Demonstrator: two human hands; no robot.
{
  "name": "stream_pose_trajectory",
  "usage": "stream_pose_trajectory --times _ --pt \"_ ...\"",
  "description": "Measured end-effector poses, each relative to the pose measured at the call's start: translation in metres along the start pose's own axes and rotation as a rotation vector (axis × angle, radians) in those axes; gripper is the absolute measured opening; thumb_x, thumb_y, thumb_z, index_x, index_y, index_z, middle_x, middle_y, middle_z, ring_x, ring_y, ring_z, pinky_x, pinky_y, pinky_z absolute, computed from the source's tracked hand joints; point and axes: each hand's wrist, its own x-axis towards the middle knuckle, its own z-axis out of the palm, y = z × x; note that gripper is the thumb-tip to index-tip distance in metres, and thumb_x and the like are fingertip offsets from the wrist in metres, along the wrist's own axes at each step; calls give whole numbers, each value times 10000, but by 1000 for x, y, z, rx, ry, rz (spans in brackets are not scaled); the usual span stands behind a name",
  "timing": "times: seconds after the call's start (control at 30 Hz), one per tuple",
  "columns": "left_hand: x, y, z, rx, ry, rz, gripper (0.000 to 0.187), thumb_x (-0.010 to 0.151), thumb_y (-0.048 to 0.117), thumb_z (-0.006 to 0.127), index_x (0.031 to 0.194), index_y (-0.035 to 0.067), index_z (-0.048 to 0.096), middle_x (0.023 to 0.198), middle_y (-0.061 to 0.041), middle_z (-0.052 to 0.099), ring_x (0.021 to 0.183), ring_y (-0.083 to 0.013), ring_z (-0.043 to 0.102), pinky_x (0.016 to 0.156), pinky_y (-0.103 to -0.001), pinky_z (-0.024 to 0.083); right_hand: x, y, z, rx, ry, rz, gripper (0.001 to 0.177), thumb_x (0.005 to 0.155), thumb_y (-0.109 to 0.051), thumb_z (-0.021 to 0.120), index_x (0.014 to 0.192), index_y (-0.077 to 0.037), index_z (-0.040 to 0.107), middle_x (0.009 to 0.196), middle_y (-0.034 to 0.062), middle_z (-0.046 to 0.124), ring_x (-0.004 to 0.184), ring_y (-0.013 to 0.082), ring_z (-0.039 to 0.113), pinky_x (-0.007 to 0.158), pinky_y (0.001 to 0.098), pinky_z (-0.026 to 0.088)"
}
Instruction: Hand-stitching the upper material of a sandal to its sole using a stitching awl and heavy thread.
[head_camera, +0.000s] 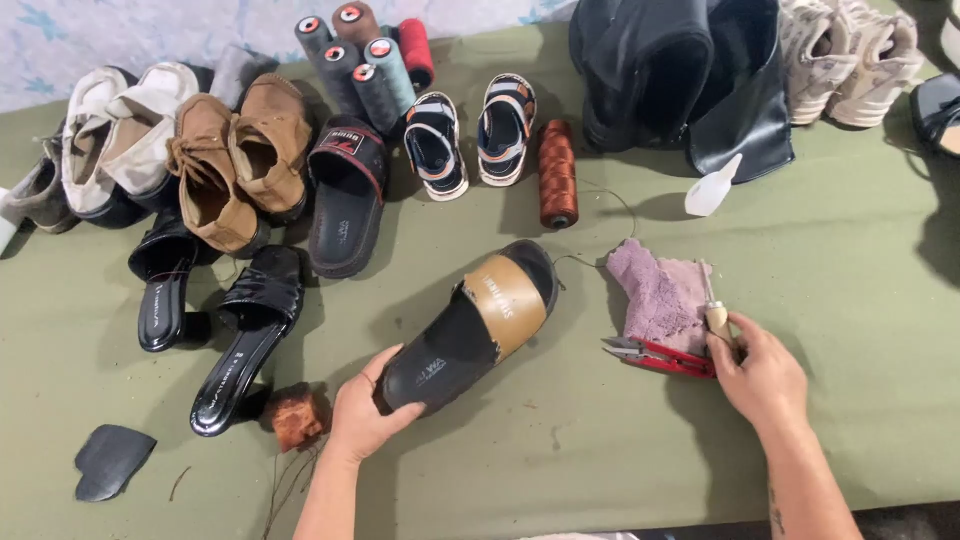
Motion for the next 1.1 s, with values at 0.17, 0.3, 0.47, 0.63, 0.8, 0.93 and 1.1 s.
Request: stream_pose_trajectory --times 0.17,0.3,0.47,0.63,0.8,0.93,1.1 --pt "7 -23 30 49 246 10 595 754 536 677 1275 251 697 1036 -2 793 948 -237 739 817 -378 554 1 8 13 357 55 6 428 1005 -360 489 1331 -177 697 951 81 742 901 291 706 825 404 501" --pt "19 -52 46 59 429 78 438 847 414 664 1215 189 745 1071 -51 805 996 -229 748 901 -346 543 10 26 32 1054 21 -3 306 1044 -181 484 1238 -3 641 782 116 601 503 169 493 439 304 326" --pt "24 -55 50 -23 561 48 262 903 296 698 1064 104 777 945 -35 787 864 -162 709 836 -311 533 5 21 25 1231 -104 14 262 1023 -234 553 1133 -20 656 698 58 541 497 134 420 455 266 304" --pt "24 -53 49 11 616 -45 257 939 324 688 976 86 779 870 -27 772 808 -166 696 792 -318 525 -4 18 25 1119 -121 -116 169 979 -219 632 1036 -72 692 647 -46 431 548 68 346 492 242 297" --pt "22 -49 48 141 609 -15 429 1050 366 510 738 81 586 648 -104 567 661 -282 546 660 -405 416 -6 14 19 1045 -120 -122 172 935 -222 694 1018 -72 689 635 -35 403 564 87 348 517 249 313" --pt "26 -58 51 145 638 -16 473 1065 365 461 686 85 433 646 -155 536 655 -343 545 686 -466 412 1 25 36 1073 -64 -217 199 967 -222 659 1095 -70 652 669 -27 475 541 72 404 475 243 346" --pt "21 -40 44 66 588 -19 435 1051 386 461 710 123 521 657 -120 586 673 -298 585 678 -430 433 2 27 43 1113 -29 -196 270 1051 -152 554 1291 -37 601 694 36 478 537 120 434 528 239 337"
